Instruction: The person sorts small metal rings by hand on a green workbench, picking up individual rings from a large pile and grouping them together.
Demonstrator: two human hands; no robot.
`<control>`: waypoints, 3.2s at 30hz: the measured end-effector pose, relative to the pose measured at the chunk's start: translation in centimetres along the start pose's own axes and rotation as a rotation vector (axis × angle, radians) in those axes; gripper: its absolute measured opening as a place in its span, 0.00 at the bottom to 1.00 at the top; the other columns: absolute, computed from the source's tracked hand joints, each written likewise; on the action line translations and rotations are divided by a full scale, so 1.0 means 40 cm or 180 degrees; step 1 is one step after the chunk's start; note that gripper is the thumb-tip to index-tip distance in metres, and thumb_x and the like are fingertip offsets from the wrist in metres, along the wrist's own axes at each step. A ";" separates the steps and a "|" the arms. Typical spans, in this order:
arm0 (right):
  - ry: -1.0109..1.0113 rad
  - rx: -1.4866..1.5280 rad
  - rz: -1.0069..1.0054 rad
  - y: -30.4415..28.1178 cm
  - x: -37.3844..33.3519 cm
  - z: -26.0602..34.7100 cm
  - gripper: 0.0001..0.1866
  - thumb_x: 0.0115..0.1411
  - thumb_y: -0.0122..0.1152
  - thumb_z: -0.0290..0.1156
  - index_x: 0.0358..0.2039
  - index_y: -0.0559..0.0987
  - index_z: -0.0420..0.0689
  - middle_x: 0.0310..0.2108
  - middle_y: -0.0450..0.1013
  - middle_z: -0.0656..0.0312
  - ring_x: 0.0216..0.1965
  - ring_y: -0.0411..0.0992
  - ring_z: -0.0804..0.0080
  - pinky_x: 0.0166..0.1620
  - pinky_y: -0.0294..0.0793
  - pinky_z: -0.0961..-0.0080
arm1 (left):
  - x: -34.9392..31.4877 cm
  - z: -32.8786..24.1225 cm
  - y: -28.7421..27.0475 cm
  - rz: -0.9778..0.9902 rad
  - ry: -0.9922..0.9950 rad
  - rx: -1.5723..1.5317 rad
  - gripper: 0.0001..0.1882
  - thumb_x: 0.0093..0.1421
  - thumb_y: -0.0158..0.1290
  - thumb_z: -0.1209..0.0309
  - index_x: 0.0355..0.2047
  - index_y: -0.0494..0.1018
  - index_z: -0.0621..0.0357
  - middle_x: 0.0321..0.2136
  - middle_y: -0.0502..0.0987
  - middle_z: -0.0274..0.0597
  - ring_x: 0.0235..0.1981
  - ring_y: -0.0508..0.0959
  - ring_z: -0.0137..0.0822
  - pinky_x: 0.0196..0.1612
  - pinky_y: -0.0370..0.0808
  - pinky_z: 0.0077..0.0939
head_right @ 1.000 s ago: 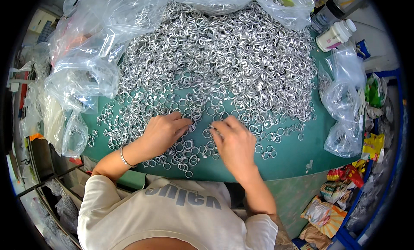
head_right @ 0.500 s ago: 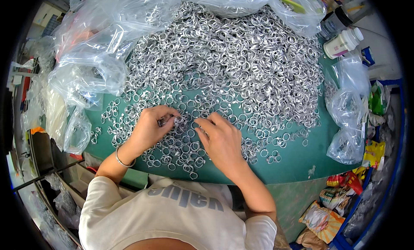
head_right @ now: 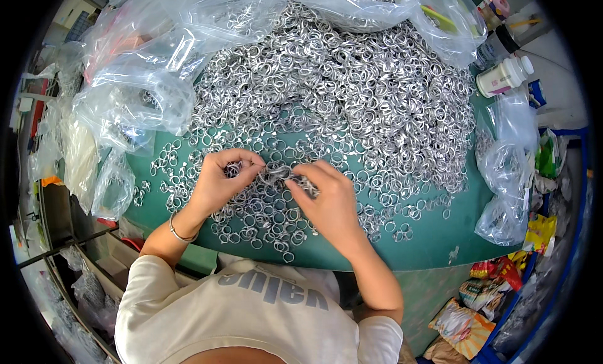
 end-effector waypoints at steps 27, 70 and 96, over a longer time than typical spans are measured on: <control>0.0245 -0.1401 -0.0426 -0.129 -0.059 -0.041 0.06 0.50 0.64 0.27 0.30 0.79 0.43 0.25 0.72 0.58 0.20 0.72 0.60 0.24 0.69 0.68 | 0.055 -0.036 0.089 0.0585 0.0483 0.0917 0.09 0.54 0.57 0.74 0.36 0.77 0.61 0.26 0.79 0.44 0.24 0.78 0.34 0.30 0.74 0.25; -0.0068 -0.1589 -0.0354 -0.062 0.017 -0.034 0.05 0.48 0.65 0.26 0.25 0.77 0.43 0.24 0.71 0.58 0.24 0.73 0.61 0.26 0.71 0.68 | 0.099 -0.035 0.120 0.0388 0.0958 0.2247 0.11 0.52 0.58 0.68 0.36 0.74 0.56 0.26 0.78 0.45 0.24 0.78 0.47 0.27 0.74 0.37; 0.1906 0.5763 -0.0541 0.029 -0.084 -0.108 0.20 0.67 0.39 0.47 0.36 0.73 0.44 0.30 0.66 0.59 0.29 0.63 0.69 0.20 0.63 0.80 | -0.049 0.035 0.151 0.0433 -0.2425 -0.4083 0.14 0.66 0.41 0.69 0.46 0.68 0.65 0.30 0.70 0.36 0.24 0.65 0.21 0.16 0.58 0.11</control>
Point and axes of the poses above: each hand's wrist, its own x-axis towards the middle knuckle, its own y-axis out of the palm, z = x × y, the point moved 9 cm from there along x, towards the middle knuckle
